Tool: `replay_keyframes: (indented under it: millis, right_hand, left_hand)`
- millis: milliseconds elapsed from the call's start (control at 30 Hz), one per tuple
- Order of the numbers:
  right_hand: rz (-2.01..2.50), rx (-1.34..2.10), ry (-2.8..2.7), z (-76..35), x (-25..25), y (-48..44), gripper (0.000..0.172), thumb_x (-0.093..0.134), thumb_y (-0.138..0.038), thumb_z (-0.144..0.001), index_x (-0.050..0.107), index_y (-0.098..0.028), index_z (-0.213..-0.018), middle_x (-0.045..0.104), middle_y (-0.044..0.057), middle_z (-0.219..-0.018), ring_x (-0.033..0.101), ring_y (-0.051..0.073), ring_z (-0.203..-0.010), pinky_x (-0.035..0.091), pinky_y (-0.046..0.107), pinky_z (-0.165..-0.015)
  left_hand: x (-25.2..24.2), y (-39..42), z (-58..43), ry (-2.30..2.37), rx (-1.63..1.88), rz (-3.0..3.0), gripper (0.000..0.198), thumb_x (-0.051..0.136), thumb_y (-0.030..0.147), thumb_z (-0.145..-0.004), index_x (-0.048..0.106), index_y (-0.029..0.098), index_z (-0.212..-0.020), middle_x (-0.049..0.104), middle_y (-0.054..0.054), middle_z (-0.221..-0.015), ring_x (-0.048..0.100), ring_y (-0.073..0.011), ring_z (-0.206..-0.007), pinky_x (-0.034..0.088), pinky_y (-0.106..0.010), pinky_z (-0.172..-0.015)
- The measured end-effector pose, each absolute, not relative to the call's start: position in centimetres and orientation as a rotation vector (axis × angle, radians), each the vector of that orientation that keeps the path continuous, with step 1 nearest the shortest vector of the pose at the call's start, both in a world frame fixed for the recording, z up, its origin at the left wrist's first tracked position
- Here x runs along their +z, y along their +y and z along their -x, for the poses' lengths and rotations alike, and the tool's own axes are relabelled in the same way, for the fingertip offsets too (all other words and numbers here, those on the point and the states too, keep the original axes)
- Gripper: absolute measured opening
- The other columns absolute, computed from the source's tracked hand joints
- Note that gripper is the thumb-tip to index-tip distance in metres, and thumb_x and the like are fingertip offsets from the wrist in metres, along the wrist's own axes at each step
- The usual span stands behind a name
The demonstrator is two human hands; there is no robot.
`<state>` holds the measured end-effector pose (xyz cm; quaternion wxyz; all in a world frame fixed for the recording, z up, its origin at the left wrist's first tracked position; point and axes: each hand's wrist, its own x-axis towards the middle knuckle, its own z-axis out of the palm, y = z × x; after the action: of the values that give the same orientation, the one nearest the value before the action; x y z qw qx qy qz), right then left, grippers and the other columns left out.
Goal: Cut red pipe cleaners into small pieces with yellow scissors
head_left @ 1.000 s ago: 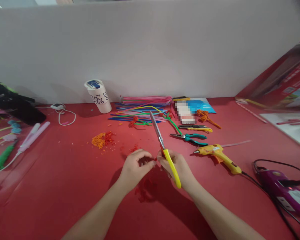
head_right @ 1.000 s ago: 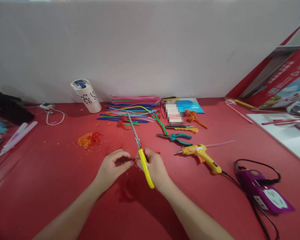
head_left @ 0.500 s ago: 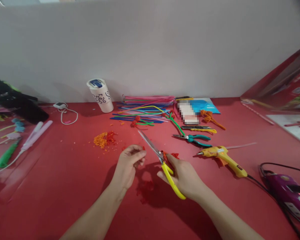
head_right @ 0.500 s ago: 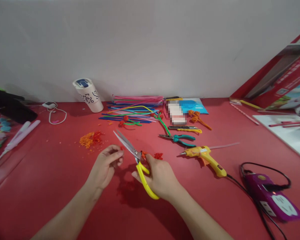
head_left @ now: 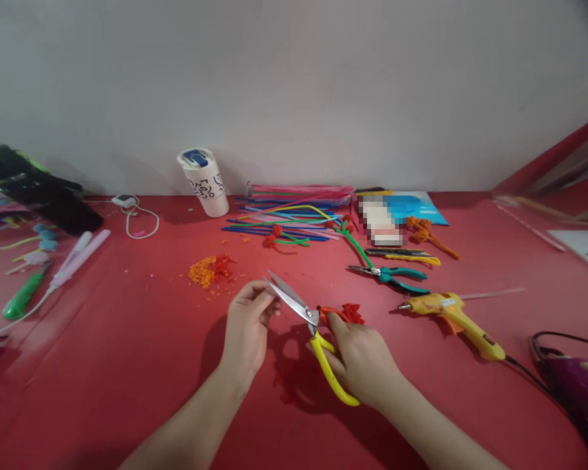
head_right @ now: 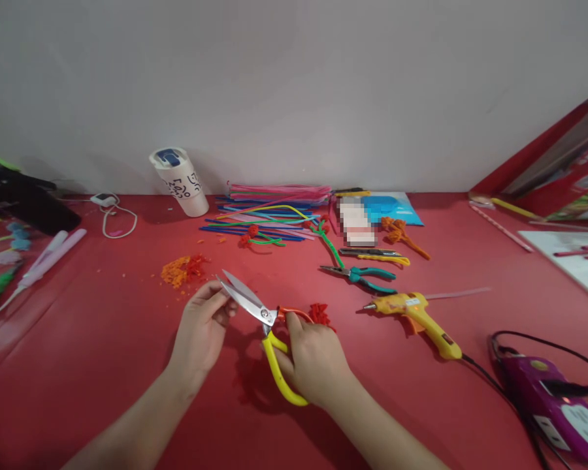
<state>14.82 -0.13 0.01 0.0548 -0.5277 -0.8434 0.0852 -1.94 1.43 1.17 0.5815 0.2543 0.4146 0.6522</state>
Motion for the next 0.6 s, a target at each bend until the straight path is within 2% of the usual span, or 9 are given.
replay_keyframes:
  millis: [600]
  right_hand:
    - [1.629,0.117,-2.577,-14.85,-0.02,-0.18,0.032,0.031,-0.046,-0.080,0.044,-0.017,-0.078,0.057,0.003,-0.053,0.051,0.016,-0.044,0.013,0.026,-0.044]
  left_hand:
    - [1.26,1.59,1.92,1.151,1.581,-0.623,0.002,0.059,0.014,-0.063,0.059,0.015,-0.065,0.056,0.003,-0.055,0.048,-0.0056,-0.048,0.038,-0.018,-0.049]
